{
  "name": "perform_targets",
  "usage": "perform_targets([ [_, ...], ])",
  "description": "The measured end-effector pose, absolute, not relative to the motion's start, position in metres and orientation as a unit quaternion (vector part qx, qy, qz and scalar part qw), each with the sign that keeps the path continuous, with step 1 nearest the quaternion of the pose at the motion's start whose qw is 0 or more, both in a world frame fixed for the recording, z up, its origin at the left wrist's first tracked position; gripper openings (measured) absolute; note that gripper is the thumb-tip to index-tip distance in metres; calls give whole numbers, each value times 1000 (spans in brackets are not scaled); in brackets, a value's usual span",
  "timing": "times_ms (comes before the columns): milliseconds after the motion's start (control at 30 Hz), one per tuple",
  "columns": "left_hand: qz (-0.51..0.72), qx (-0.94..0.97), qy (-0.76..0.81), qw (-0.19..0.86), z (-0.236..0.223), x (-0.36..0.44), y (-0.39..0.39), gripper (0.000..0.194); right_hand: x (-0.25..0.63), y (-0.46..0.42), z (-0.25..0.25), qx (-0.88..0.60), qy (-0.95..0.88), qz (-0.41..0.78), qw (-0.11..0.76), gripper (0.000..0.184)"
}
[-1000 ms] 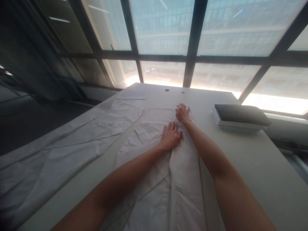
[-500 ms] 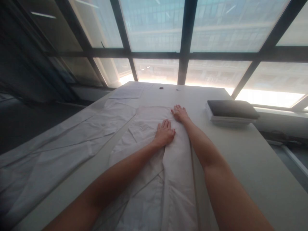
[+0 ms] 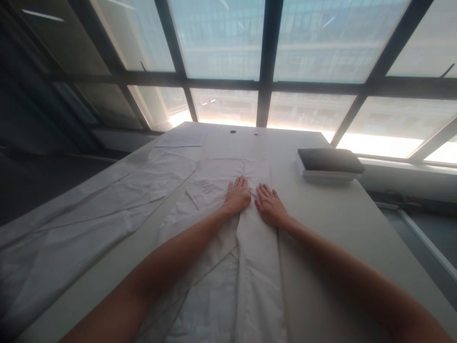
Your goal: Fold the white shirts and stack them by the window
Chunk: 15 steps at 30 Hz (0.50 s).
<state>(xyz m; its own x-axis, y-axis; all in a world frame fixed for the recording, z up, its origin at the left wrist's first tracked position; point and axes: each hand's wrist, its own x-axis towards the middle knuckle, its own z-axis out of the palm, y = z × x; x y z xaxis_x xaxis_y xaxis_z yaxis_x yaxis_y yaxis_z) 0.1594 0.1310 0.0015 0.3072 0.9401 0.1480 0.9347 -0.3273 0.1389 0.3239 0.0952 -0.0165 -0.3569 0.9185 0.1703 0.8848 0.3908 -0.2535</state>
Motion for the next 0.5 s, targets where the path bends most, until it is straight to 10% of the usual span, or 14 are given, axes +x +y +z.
perform_targets([
  [500,86,809,581,6,7,159,132,57,328,-114,39,-302,-916,251,80,77],
])
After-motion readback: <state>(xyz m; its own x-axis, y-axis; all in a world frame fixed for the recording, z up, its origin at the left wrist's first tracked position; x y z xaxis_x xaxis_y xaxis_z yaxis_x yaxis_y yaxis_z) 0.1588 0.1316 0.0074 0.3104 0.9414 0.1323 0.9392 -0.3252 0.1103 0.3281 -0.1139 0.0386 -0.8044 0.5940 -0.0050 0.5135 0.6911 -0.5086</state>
